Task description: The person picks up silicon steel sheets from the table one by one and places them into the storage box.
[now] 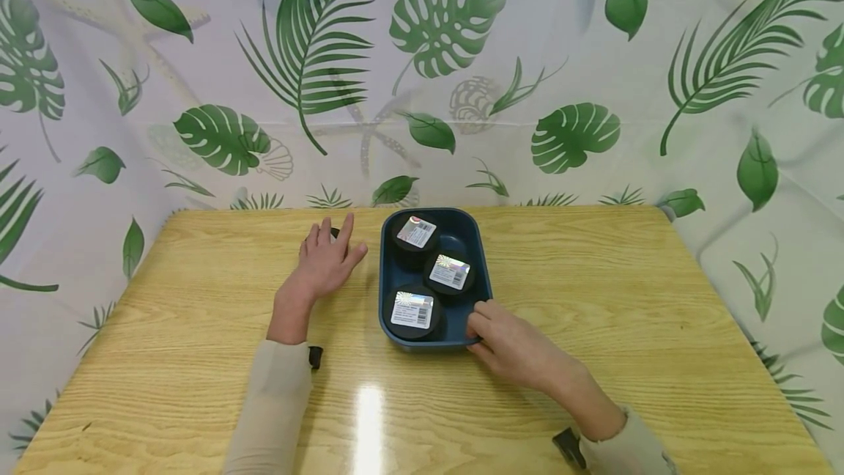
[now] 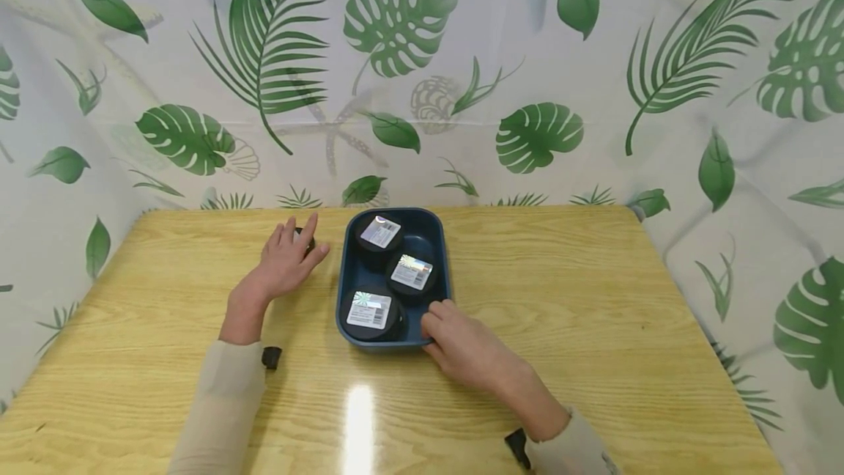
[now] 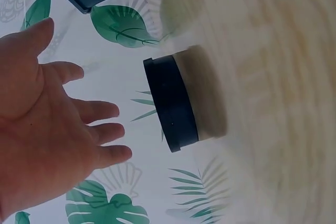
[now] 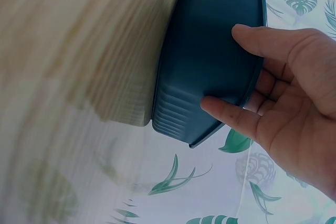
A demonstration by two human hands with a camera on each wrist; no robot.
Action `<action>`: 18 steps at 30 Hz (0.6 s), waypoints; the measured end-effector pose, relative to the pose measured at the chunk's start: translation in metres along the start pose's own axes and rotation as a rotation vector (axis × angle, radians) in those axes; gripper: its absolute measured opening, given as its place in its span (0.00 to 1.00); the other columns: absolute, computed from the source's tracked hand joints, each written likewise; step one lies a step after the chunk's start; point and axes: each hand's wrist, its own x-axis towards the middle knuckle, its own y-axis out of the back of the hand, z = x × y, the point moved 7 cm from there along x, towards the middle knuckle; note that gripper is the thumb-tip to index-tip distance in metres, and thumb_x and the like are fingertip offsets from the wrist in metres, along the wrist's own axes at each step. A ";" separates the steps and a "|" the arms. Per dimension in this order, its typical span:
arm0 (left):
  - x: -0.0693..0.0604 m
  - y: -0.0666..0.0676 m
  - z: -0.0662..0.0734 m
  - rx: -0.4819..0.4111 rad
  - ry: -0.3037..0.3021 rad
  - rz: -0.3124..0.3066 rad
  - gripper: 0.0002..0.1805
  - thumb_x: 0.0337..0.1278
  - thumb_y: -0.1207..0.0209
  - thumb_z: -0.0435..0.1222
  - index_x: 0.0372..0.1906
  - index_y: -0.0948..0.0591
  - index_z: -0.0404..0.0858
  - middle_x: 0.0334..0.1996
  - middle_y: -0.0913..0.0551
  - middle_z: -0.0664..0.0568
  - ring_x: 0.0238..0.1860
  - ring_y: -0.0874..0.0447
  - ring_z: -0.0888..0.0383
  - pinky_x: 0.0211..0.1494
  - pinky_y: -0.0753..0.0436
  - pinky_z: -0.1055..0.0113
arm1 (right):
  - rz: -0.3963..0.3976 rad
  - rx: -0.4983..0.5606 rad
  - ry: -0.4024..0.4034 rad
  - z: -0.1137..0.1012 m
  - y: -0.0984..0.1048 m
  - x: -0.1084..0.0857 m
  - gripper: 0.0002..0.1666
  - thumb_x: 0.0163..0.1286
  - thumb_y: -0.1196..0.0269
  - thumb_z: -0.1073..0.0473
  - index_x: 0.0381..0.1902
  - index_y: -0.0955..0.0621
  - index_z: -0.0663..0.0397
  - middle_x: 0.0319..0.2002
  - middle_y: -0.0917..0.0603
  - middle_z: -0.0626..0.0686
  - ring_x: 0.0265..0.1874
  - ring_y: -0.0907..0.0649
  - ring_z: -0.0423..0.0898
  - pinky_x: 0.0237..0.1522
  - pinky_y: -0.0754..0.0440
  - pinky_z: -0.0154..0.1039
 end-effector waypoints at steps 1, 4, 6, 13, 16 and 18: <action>0.000 -0.001 -0.002 0.001 0.011 -0.009 0.39 0.77 0.60 0.53 0.80 0.57 0.41 0.76 0.64 0.27 0.76 0.69 0.28 0.73 0.59 0.33 | -0.001 0.000 -0.002 0.000 0.000 0.000 0.12 0.61 0.29 0.65 0.31 0.24 0.50 0.31 0.30 0.43 0.32 0.31 0.39 0.34 0.26 0.33; -0.002 -0.002 -0.005 0.012 0.044 -0.024 0.40 0.77 0.59 0.53 0.80 0.58 0.41 0.76 0.65 0.27 0.76 0.70 0.29 0.73 0.60 0.32 | -0.002 -0.001 -0.004 0.000 0.000 0.000 0.12 0.61 0.29 0.65 0.31 0.24 0.49 0.31 0.30 0.43 0.32 0.31 0.39 0.34 0.26 0.33; -0.002 -0.003 -0.007 0.020 0.062 -0.029 0.40 0.77 0.57 0.52 0.80 0.58 0.41 0.76 0.65 0.27 0.76 0.71 0.29 0.72 0.60 0.31 | -0.001 -0.001 -0.005 0.000 0.000 0.000 0.12 0.62 0.29 0.64 0.31 0.24 0.49 0.31 0.30 0.43 0.32 0.31 0.39 0.35 0.26 0.33; -0.004 -0.003 -0.015 0.050 0.142 -0.045 0.42 0.74 0.52 0.50 0.81 0.58 0.41 0.76 0.65 0.27 0.76 0.71 0.29 0.72 0.59 0.30 | 0.000 -0.003 -0.006 0.000 0.000 0.000 0.12 0.62 0.29 0.64 0.31 0.24 0.49 0.32 0.30 0.43 0.32 0.31 0.39 0.35 0.25 0.33; -0.006 -0.003 -0.019 0.043 0.172 -0.067 0.43 0.73 0.51 0.49 0.81 0.60 0.42 0.76 0.67 0.27 0.76 0.73 0.29 0.71 0.62 0.29 | 0.000 -0.004 -0.006 0.000 0.000 0.000 0.12 0.62 0.29 0.64 0.31 0.24 0.49 0.32 0.30 0.43 0.32 0.31 0.39 0.35 0.25 0.33; -0.008 -0.003 -0.021 0.041 0.190 -0.082 0.43 0.74 0.50 0.48 0.81 0.61 0.42 0.76 0.68 0.27 0.75 0.75 0.28 0.70 0.63 0.28 | 0.001 -0.003 -0.005 0.000 0.000 -0.001 0.12 0.62 0.29 0.64 0.31 0.24 0.49 0.32 0.30 0.43 0.32 0.31 0.39 0.35 0.25 0.33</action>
